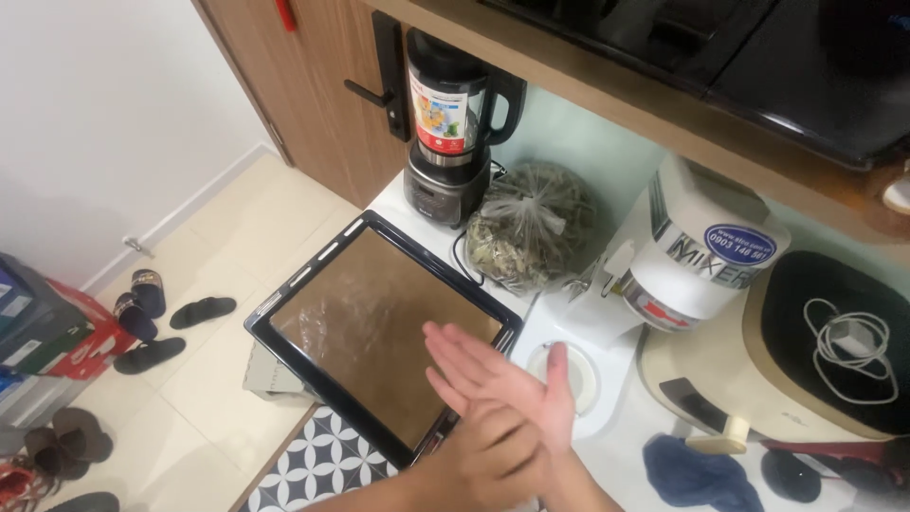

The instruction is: Cleaning baking trays and rolling pieces of dough into balls on a kitchen counter.

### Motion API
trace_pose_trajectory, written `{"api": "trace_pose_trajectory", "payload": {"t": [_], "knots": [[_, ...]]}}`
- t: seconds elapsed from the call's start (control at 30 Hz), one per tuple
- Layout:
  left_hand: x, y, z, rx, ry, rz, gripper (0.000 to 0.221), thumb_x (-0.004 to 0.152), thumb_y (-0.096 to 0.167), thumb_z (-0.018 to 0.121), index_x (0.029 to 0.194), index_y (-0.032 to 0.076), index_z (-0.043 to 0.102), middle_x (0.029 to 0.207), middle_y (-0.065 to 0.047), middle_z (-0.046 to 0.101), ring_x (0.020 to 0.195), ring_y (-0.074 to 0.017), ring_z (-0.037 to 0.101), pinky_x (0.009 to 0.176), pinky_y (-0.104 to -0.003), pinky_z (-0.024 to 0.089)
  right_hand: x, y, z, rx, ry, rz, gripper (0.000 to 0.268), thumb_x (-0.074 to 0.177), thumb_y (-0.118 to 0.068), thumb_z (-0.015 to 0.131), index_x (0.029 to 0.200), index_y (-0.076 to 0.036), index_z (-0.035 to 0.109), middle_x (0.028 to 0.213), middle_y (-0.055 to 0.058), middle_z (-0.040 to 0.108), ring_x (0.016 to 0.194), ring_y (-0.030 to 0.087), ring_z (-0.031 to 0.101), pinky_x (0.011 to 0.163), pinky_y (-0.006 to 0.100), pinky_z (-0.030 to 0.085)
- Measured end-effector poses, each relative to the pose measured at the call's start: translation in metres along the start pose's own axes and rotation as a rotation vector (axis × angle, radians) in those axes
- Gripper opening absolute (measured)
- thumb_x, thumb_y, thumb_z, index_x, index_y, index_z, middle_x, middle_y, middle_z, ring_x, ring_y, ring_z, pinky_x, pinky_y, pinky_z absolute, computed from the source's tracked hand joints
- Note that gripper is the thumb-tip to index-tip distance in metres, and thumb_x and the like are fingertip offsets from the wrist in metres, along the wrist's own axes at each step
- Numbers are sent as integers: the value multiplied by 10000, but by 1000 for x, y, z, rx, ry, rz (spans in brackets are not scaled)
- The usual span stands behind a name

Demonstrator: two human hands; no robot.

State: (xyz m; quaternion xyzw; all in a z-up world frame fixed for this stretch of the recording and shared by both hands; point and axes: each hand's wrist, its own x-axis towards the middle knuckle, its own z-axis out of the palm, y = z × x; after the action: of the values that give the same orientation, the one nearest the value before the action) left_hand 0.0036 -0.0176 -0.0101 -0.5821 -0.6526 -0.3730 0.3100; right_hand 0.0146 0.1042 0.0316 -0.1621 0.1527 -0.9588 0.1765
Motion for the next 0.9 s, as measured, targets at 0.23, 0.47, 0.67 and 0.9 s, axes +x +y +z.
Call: {"api": "trace_pose_trajectory", "payload": {"t": [0.23,0.47,0.67,0.9], "knots": [[-2,13,-1,-19,52,-113,305,747,139,756,1000,1,655,1084,-141,596,999,-314,623,874,-446,531,-1,7,2,-121,11,43,1196,949,-822,267,1603,171,139,1750,280,103,1645,285,108,1344,378,60],[3,5,-14,65,18,-119,245,773,149,745,984,60,660,1098,-154,610,995,-338,604,854,-443,512,-7,8,5,6,35,20,1154,944,-806,215,1608,135,137,1734,272,118,1618,355,138,1327,417,67],[9,5,-12,16,-18,-68,293,803,107,752,1059,17,639,1133,-155,597,1062,-320,610,936,-458,535,-5,7,-6,88,57,-39,1130,985,-784,174,1584,174,139,1702,328,139,1614,386,137,1327,477,64],[15,9,-15,56,71,-139,288,772,99,763,1014,18,628,1116,-149,593,1043,-337,612,928,-474,525,3,9,0,27,-14,34,1141,944,-789,166,1601,144,172,1727,266,159,1628,308,128,1333,417,54]]}}
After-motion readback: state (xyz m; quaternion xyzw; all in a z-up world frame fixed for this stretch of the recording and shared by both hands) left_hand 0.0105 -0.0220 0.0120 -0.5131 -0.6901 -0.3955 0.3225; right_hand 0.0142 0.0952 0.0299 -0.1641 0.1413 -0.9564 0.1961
